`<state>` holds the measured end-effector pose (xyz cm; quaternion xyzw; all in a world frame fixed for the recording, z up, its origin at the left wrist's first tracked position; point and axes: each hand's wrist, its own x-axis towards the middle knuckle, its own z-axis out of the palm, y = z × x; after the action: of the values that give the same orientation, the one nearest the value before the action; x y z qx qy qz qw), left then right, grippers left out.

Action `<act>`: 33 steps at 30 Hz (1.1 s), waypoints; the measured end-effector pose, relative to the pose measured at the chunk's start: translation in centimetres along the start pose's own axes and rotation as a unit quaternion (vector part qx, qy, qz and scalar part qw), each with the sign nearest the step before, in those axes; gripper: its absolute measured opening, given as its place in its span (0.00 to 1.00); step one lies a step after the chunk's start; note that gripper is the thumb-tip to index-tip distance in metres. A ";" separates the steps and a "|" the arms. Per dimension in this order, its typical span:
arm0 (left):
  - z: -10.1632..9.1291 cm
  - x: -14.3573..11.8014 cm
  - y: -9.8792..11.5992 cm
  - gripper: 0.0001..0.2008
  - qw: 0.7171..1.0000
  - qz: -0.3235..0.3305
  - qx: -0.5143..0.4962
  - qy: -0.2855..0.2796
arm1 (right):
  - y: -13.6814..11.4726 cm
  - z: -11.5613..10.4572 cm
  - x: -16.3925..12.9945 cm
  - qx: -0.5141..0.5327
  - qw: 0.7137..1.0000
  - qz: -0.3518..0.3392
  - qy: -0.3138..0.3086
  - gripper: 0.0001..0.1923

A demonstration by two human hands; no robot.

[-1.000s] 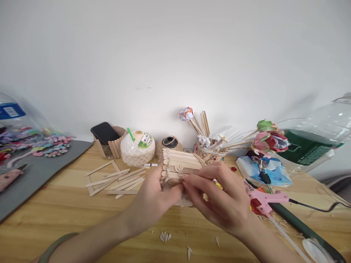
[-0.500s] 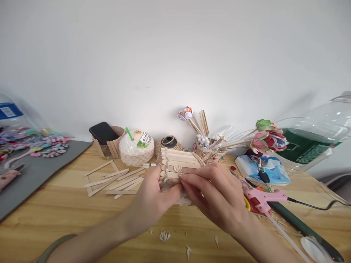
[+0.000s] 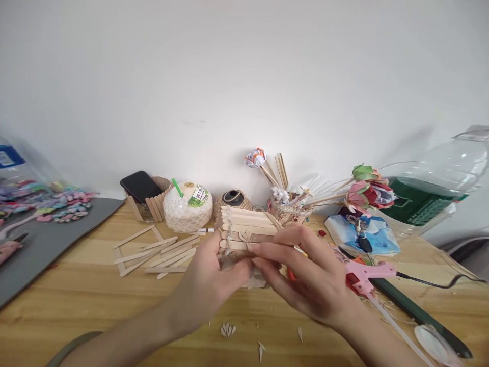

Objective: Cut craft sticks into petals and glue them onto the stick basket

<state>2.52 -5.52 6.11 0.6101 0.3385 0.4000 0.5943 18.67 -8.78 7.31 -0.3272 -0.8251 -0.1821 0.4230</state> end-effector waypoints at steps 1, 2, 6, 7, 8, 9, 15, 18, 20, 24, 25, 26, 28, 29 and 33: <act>0.0 0.0 0.0 0.05 1.000 0.001 0.000 0.001 | 0.1 -0.2 0.1 0.000 1.000 -0.002 -0.010 0.06; 0.1 0.0 0.0 0.06 1.000 0.001 -0.001 0.001 | 0.2 -0.3 0.1 -0.004 1.000 -0.006 -0.018 0.06; 0.2 -0.1 0.0 0.06 1.000 0.000 -0.007 0.007 | 0.5 -0.4 0.1 -0.012 0.999 -0.032 -0.025 0.07; 0.2 -0.1 -0.1 0.06 1.000 0.002 -0.010 0.009 | 0.5 -0.4 0.1 -0.012 0.999 -0.034 -0.028 0.07; 0.2 -0.1 -0.1 0.05 1.000 0.002 -0.012 0.010 | 0.5 -0.4 0.1 -0.013 0.999 -0.036 -0.032 0.07; 0.2 -0.1 -0.1 0.05 1.000 0.003 -0.013 0.010 | 0.5 -0.4 0.1 -0.016 0.998 -0.038 -0.038 0.08; 0.3 -0.1 -0.1 0.05 1.000 0.004 -0.015 0.008 | 0.2 -1.0 0.4 -0.031 0.996 -0.062 -0.056 0.13; 0.4 -0.1 0.0 0.05 1.000 0.004 -0.013 0.008 | 0.1 -1.1 0.3 -0.036 0.996 -0.058 -0.060 0.12; 0.4 -0.1 0.1 0.05 1.000 0.005 -0.008 0.003 | 0.2 -1.0 0.2 -0.042 0.995 -0.060 -0.067 0.12; 0.4 -0.2 0.2 0.06 1.000 0.008 -0.006 -0.003 | 0.2 -0.9 -0.1 -0.051 0.994 -0.080 -0.063 0.14; 0.5 -0.2 0.2 0.06 1.000 0.008 -0.006 -0.002 | 0.1 -0.9 -0.1 -0.053 0.993 -0.083 -0.066 0.13; 0.5 -0.3 0.2 0.06 1.000 0.007 -0.006 -0.002 | 0.1 -0.9 -0.2 -0.058 0.992 -0.088 -0.069 0.13; 0.5 -0.3 0.1 0.06 1.000 0.006 -0.006 -0.005 | 0.1 -0.9 -0.2 -0.067 0.990 -0.098 -0.071 0.11; 0.5 -0.3 0.1 0.07 1.000 0.004 -0.006 -0.008 | 0.0 -0.9 -0.3 -0.071 0.990 -0.105 -0.064 0.10; 0.6 -0.2 0.0 0.10 1.000 -0.005 -0.005 -0.017 | 0.2 -0.8 -0.4 -0.078 0.989 -0.113 -0.056 0.10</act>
<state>2.93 -5.99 6.14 0.6124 0.3293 0.3882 0.6048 19.45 -9.22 7.44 -0.2731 -0.8627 -0.2738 0.3260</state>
